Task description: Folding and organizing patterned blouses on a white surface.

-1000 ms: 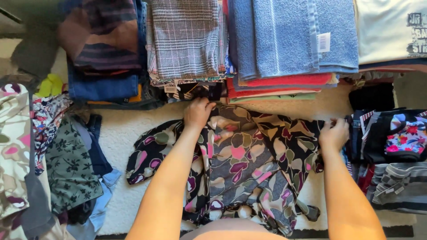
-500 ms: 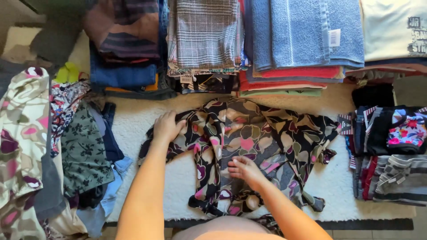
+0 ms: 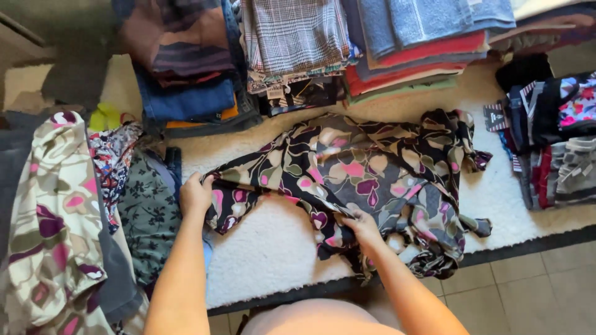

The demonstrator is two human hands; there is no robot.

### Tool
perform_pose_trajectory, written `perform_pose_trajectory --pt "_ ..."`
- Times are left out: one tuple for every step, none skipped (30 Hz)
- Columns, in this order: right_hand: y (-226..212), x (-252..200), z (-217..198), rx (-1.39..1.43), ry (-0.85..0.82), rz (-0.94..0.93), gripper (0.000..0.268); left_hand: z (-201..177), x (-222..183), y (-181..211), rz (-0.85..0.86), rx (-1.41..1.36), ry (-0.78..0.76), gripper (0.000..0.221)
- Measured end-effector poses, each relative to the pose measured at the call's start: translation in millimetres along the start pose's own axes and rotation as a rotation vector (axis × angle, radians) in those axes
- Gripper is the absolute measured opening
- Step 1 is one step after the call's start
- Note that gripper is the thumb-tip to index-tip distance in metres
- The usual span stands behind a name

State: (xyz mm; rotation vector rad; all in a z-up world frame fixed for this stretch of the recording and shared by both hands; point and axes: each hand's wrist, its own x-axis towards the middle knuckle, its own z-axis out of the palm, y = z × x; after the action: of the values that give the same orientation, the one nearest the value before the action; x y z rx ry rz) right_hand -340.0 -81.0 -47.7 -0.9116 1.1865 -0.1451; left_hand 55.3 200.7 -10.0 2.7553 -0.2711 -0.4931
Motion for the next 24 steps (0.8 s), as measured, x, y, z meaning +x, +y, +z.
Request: perform_pose_trajectory --pt "-2.1 0.3 -5.4 -0.035 0.045 -0.05 0.027 0.9 7.3 -5.1 0.025 0.006 0.015 0.035" --pt "-5.1 -6.3 -9.4 -0.023 0.055 -0.054 0.027 -2.0 6.0 -4.2 0.04 0.009 0.012 0.035" --pt "-7.9 -12.7 -14.0 -0.036 0.065 -0.064 0.034 -4.4 4.7 -3.0 0.027 -0.025 -0.029 0.037" --pt "-11.5 -19.8 -22.0 -0.054 0.075 -0.073 0.041 -4.1 0.4 -1.3 0.01 -0.062 -0.072 0.039" --pt "-10.0 -29.3 -25.7 -0.048 0.085 -0.076 0.041 0.1 0.6 -6.7 0.02 -0.061 -0.077 0.039" --pt "-10.8 -36.5 -28.7 -0.069 0.023 -0.072 0.044 3.7 1.8 -11.6 0.017 -0.086 -0.094 0.048" --pt "-12.1 -43.9 -32.2 -0.09 -0.039 -0.069 0.048 7.2 2.8 -15.8 0.013 -0.11 -0.111 0.057" --pt "-16.7 -58.3 -32.0 -0.081 -0.035 -0.079 0.048 2.3 -7.5 -15.3 0.027 -0.11 -0.106 0.057" --pt "-21.6 -72.7 -32.5 -0.088 -0.095 -0.044 0.046 -2.4 -17.8 -14.2 0.024 -0.118 -0.184 0.067" --pt "-24.0 -89.8 -34.6 -0.095 -0.151 -0.004 0.045 -5.3 -30.6 -14.4 0.02 -0.122 -0.269 0.078" --pt "-13.9 -92.7 -40.5 -0.085 -0.143 -0.009 0.045 -2.2 -40.5 -19.4 0.033 -0.118 -0.271 0.078" --pt "-8.6 -89.8 -43.7 -0.084 -0.162 0.003 0.036 -0.9 -44.5 -21.3 0.071 -0.044 -0.326 0.067" --pt "-3.3 -86.4 -47.0 -0.083 -0.18 0.016 0.028 0.7 -48.2 -23.2 0.108 0.032 -0.379 0.057" --pt "-5.4 -91.1 -48.5 -0.075 -0.177 0.018 0.028 -3.2 -56.4 -21.0 0.112 0.039 -0.382 0.057" --pt "-7.3 -95.6 -49.7 -0.037 -0.15 0.001 0.024 -6.9 -64.4 -19.0 0.081 -0.162 -0.332 0.044" --pt "-14.7 -94.6 -49.5 0.0 -0.123 -0.03 0.021 -11.0 -66.2 -12.8 0.056 -0.371 -0.271 0.032" --pt "-11.6 -85.4 -56.0 0.006 -0.122 -0.039 0.021 -18.7 -70.1 -13.3 0.066 -0.371 -0.268 0.032" --pt "-8.6 -76.8 -63.4 -0.001 -0.094 -0.063 0.022 -26.1 -72.4 -11.2 -0.01 -0.7 -0.179 0.025" --pt "-5.6 -67.8 -71.0 -0.007 -0.067 -0.087 0.022 -33.2 -74.5 -9.2 -0.091 -1.028 -0.091 0.021" --pt "-6.9 -69.3 -71.2 -0.005 -0.064 -0.089 0.022 -36.1 -65.4 -16.7 -0.088 -1.028 -0.093 0.021" --pt "-8.1 -70.1 -70.9 -0.027 -0.055 -0.094 0.023 -38.7 -55.5 -24.4 -0.065 -0.874 -0.037 0.025" --pt "-9.9 -71.1 -71.6 -0.053 -0.046 -0.097 0.025 -40.0 -46.8 -32.6 -0.047 -0.722 0.017 0.03" --pt "-8.6 -74.2 -66.4 -0.054 -0.043 -0.096 0.025 -46.9 -47.4 -32.6 -0.048 -0.723 0.013 0.03" --pt "-5.0 -78.1 -61.5 -0.195 -0.012 -0.117 0.029 -54.0 -51.4 -35.3 -0.037 -0.39 0.05 0.037"
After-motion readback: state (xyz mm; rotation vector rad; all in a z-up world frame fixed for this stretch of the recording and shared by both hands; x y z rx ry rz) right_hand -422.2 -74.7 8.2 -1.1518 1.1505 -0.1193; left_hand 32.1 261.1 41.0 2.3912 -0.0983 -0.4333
